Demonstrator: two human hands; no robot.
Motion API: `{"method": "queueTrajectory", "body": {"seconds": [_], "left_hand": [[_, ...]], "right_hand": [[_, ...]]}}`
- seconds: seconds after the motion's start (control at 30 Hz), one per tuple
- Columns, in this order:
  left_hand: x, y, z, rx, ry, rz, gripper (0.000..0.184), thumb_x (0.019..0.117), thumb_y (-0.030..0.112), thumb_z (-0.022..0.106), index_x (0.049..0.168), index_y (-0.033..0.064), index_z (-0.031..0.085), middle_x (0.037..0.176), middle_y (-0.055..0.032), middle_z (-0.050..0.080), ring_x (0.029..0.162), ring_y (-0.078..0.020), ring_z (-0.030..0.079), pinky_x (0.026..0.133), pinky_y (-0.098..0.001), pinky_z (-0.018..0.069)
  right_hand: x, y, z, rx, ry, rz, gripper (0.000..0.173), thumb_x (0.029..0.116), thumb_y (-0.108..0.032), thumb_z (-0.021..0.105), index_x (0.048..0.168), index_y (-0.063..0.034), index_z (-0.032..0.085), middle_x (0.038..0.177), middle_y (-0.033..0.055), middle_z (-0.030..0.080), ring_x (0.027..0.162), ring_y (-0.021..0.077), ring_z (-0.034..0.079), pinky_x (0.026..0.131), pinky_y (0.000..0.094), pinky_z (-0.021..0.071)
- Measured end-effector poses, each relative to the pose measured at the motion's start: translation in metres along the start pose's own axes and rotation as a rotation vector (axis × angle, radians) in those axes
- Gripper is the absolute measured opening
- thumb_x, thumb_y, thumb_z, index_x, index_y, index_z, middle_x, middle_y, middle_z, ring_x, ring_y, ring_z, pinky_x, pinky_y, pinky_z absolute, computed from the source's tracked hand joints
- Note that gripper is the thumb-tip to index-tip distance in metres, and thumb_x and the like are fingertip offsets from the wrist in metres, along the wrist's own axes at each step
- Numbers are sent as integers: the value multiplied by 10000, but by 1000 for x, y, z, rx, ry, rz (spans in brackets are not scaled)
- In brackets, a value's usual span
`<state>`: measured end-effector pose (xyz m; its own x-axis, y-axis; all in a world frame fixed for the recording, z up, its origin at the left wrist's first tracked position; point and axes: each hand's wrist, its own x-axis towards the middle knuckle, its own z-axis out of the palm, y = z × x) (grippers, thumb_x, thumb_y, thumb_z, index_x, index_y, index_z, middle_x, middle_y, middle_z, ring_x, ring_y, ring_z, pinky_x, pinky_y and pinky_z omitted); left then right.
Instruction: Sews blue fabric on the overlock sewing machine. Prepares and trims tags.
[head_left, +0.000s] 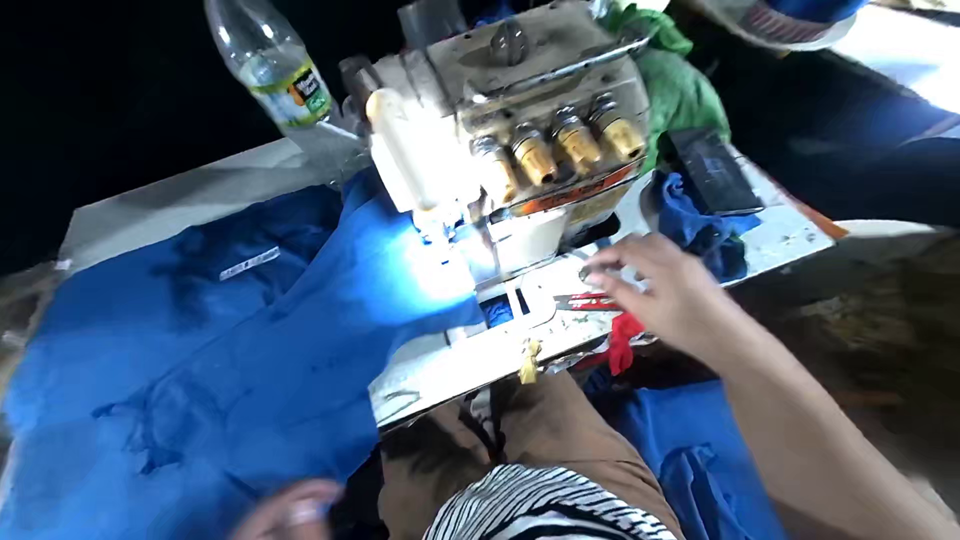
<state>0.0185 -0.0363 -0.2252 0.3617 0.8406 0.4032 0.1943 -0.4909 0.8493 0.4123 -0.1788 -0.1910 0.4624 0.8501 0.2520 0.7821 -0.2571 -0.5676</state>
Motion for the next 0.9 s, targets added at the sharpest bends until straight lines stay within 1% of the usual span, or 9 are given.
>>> {"method": "queueTrajectory", "body": {"seconds": [0.03, 0.1, 0.17, 0.27, 0.43, 0.53, 0.67, 0.77, 0.9], "left_hand": [[-13, -2, 32, -76, -246, -75, 172, 1060, 184, 542, 1174, 150, 665, 1077, 64, 737, 988, -48, 701, 888, -269, 590], [-28, -4, 97, -72, -625, -212, 397, 1009, 139, 602, 1334, -87, 573, 1290, -211, 655, 1185, -248, 649, 1027, -411, 526], [-29, -4, 150, -19, -744, -374, 572, 968, 206, 666, 1394, -135, 498, 1369, -299, 574, 1301, -338, 564, 1116, -467, 439], [-12, -10, 205, -73, -795, -685, 550, 949, 258, 721, 1368, -60, 557, 1323, -181, 640, 1264, -203, 591, 1103, -394, 448], [-9, -21, 225, -308, -858, -696, 188, 986, 129, 648, 1106, -11, 684, 918, -35, 747, 879, -114, 721, 879, -309, 591], [-7, -16, 198, -317, -992, -795, 200, 973, 143, 665, 1116, 4, 679, 945, -31, 751, 876, -109, 714, 855, -308, 582], [-6, 5, 164, -583, -1030, -887, 333, 928, -9, 663, 1246, -18, 566, 985, -77, 725, 880, -168, 721, 834, -342, 610], [-3, 15, 146, -663, -1088, -844, 276, 912, -4, 683, 1161, 42, 574, 1011, -51, 704, 884, -160, 715, 813, -354, 621], [5, 26, 128, -601, -1234, -831, 130, 952, 23, 666, 1075, 45, 700, 974, -19, 735, 878, -122, 727, 810, -310, 629]], "right_hand": [[-3, 5, 0, -77, -74, -27, 240, 983, -254, 675, 1143, -85, 735, 1117, 116, 701, 1067, 323, 648, 910, 561, 535], [-7, 11, 6, -195, -174, -75, 248, 953, -306, 713, 1136, -144, 753, 1147, 58, 699, 1124, 295, 633, 932, 552, 527], [-8, 12, 13, -236, -194, -122, 218, 943, -284, 722, 1110, -149, 761, 1118, 48, 694, 1115, 273, 633, 920, 508, 535], [-7, 6, 11, -305, -254, -129, 221, 968, -271, 699, 1122, -120, 743, 1086, 64, 677, 1110, 271, 617, 939, 475, 515], [-12, 2, -17, -333, -284, -7, 268, 968, -141, 687, 1226, -72, 708, 1151, 154, 636, 1074, 317, 636, 940, 487, 544], [-29, -7, -47, -135, -259, 119, 286, 1014, -153, 633, 1297, -109, 651, 1205, 127, 576, 962, 221, 661, 798, 396, 597], [-68, 2, -51, 216, -321, 71, 329, 1028, -309, 556, 1333, -204, 621, 1107, -56, 638, 907, 43, 636, 767, 252, 580], [-107, 8, -21, 463, -495, 136, 301, 1048, -440, 515, 1210, -260, 693, 982, -137, 690, 811, -26, 638, 701, 186, 567], [-142, 0, 12, 747, -861, 494, 325, 1085, -421, 442, 1110, -193, 672, 697, -75, 528, 569, 4, 481, 529, 181, 416]]}}
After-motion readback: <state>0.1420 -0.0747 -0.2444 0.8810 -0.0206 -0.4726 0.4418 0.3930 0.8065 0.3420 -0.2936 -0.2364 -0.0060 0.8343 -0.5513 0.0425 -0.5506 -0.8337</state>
